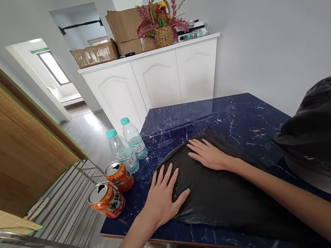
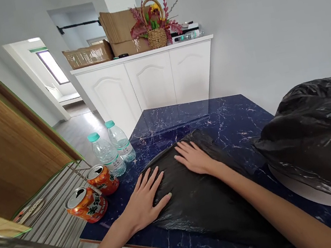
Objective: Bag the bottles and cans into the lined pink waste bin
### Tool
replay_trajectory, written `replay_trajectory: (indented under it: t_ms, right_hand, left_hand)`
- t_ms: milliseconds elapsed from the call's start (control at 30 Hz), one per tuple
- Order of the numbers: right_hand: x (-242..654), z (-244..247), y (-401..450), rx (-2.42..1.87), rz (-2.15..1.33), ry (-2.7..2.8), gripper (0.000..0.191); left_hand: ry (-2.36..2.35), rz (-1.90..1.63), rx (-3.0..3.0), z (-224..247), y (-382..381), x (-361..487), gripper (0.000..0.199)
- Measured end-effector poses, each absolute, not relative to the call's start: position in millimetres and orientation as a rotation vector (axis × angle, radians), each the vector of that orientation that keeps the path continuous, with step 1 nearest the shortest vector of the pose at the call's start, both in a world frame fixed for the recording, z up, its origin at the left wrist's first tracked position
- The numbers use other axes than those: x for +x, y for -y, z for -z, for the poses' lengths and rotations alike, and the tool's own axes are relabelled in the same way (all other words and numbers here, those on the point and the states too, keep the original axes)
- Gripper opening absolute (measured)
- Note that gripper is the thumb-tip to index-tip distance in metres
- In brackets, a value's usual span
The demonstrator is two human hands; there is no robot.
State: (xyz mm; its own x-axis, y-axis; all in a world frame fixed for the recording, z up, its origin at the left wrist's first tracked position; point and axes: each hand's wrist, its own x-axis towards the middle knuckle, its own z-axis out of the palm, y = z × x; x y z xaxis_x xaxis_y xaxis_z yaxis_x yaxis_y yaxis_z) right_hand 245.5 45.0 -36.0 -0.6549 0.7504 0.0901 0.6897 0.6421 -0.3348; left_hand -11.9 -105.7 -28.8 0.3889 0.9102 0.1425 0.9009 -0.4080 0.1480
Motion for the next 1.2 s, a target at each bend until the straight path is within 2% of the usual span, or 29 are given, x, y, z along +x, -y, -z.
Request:
replay_trajectory:
  t_ms: [133,200,267,333,367,400,600,700,833,867,1067,1200]
  right_hand:
    - [286.5,23.4,-38.5,-1.317,-0.335,2.535,0.071]
    - [305.4,9.5,-7.6,-1.262,-0.338,2.542,0.071]
    - [326.1,-4.2,36.7,-1.082,-0.503,2.615,0.071]
    - [349.2,-12.1,83.4,-0.996,-0.576,2.725,0.086]
    - [361.2,-12.5,103.8,-1.007,-0.539,2.762,0.097]
    - [373.1,-10.3,120.5,-1.014,-0.461,2.793,0.099]
    - [421.2,35.1,143.2,-0.955,-0.122,2.705,0.061]
    - [424.3,38.6,136.2,-0.933,-0.071,2.564,0.053]
    - [415.6,-6.9,135.0,-1.016,-0.014,2.467,0.039]
    - [412.6,-23.1,134.3,-1.018,0.025,2.454,0.036]
    - [376.6,-98.0,97.2,-1.251,0.414,2.363,0.048]
    - [325.1,-111.2,33.8,-1.47,0.442,2.451,0.028]
  left_hand:
    - [-1.634,-0.337,2.565,17.1,113.0,-19.4,0.075]
    - [-1.584,-0.419,2.589,10.2,121.1,-24.3,0.067]
    - [-1.489,-0.486,2.614,2.8,131.8,-30.5,0.058]
    - [-1.376,-0.498,2.627,-4.4,142.5,-36.4,0.054]
    - [-1.33,-0.485,2.627,-7.4,147.1,-38.7,0.054]
    - [-1.296,-0.465,2.623,-9.9,150.6,-40.3,0.055]
    - [-1.251,-0.403,2.611,-8.4,153.4,-39.3,0.063]
    - [-1.286,-0.47,2.6,-3.8,151.1,-36.4,0.059]
    - [-1.285,-0.573,2.506,-5.4,151.1,-32.8,0.02]
    - [-1.286,-0.612,2.452,-7.6,151.7,-31.6,0.017]
    - [-1.523,-0.745,1.955,-23.2,155.5,-18.8,0.021]
    - [-1.569,-0.907,1.776,-13.6,150.2,-17.5,0.036]
